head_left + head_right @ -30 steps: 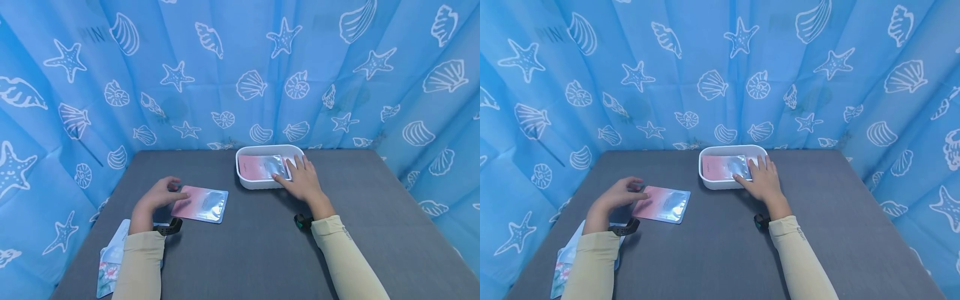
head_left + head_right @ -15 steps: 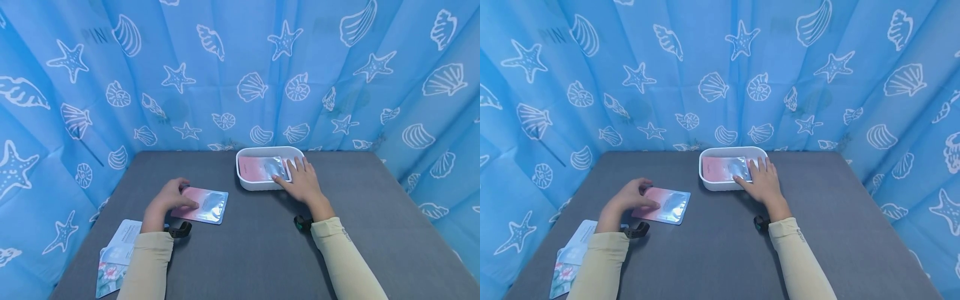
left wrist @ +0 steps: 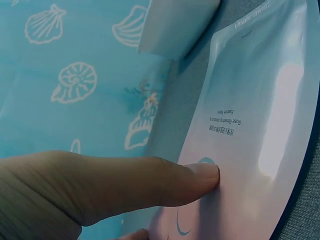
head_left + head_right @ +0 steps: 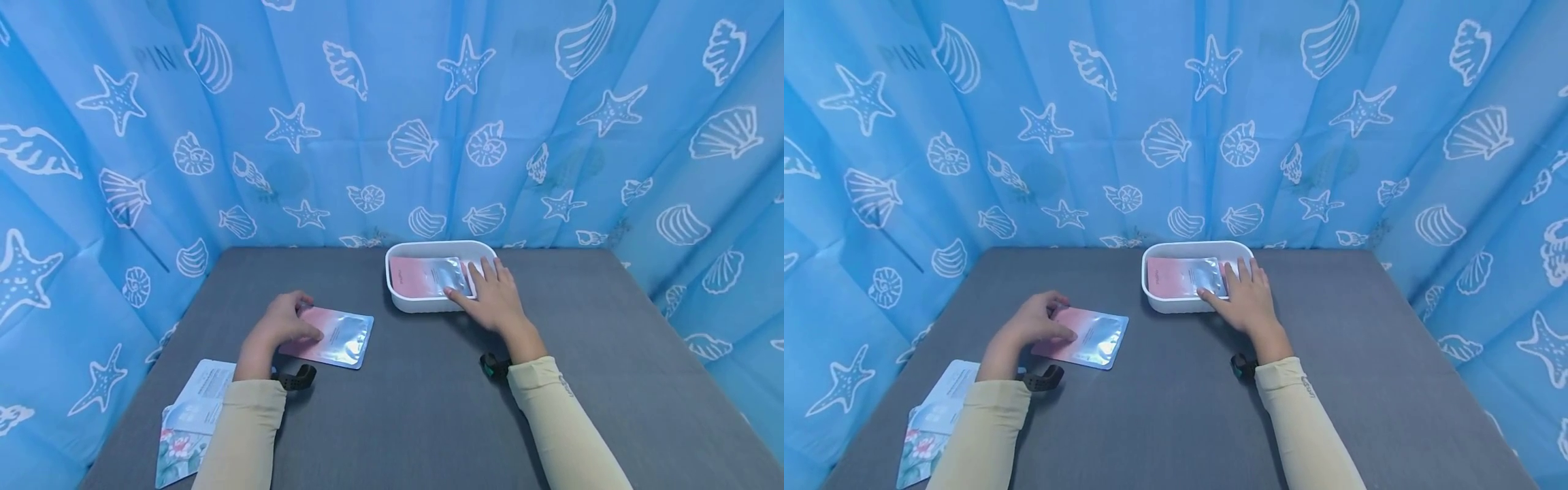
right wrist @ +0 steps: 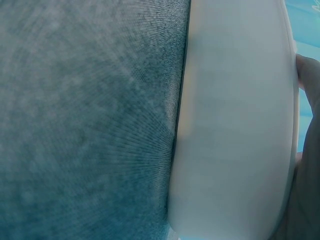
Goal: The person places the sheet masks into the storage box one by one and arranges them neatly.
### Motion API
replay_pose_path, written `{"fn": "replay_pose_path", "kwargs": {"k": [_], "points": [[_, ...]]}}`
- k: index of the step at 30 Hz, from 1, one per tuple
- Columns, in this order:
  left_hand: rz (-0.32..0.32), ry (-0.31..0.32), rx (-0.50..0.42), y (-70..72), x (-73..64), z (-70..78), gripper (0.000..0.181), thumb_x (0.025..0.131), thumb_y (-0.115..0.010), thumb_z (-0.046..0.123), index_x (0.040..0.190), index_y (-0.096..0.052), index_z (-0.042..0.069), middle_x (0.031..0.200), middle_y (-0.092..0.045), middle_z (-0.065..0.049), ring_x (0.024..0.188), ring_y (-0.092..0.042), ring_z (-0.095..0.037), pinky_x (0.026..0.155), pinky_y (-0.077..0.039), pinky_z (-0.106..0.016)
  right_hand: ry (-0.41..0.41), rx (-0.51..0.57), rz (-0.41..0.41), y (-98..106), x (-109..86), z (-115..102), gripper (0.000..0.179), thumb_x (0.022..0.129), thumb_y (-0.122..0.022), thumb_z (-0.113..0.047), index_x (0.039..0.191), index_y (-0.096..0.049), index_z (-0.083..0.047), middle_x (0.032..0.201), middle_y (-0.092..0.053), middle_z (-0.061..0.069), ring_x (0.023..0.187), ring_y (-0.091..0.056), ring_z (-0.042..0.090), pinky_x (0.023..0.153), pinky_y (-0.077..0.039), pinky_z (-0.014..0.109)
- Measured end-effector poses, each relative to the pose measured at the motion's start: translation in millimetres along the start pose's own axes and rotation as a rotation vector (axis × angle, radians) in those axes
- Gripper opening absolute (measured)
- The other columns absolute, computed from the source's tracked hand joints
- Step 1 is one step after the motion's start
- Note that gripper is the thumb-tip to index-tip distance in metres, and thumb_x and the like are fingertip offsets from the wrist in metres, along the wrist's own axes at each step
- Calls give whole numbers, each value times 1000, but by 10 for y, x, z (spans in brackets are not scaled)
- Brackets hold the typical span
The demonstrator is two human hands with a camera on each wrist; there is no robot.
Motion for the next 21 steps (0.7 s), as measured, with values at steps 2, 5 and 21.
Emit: {"fn": "replay_pose_path", "kwargs": {"k": [2,5,21], "points": [[12,-13,0,-3,3,8,69,81,-91,20,141,-60,5,141,-57,-24,123,-57,-41,103,-53,-59,0,-3,0,-3,-9,4,102,100,-40,-79,168,-26,-3,176,-12,26,164,-1,49,132,-4,66],[44,-32,6,5,3,23,62,80,-91,15,134,-63,5,135,-55,-22,120,-56,-39,102,-54,-57,-2,0,-2,-4,-21,12,101,100,-40,-78,168,-27,-4,177,-12,26,164,0,48,132,-4,65],[-27,32,-46,-15,-33,-33,50,88,-85,20,135,-69,9,148,-56,-25,131,-53,-45,108,-49,-66,-8,-13,-2,-3,-13,9,97,100,-40,-78,168,-31,-9,176,-12,26,164,-1,49,132,-5,66]]}}
Point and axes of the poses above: each hand's wrist, its own x-axis towards the middle knuckle, its own y-axis out of the back of the hand, z = x × y, the point moved 6 cm from there along x, towards the middle knuckle
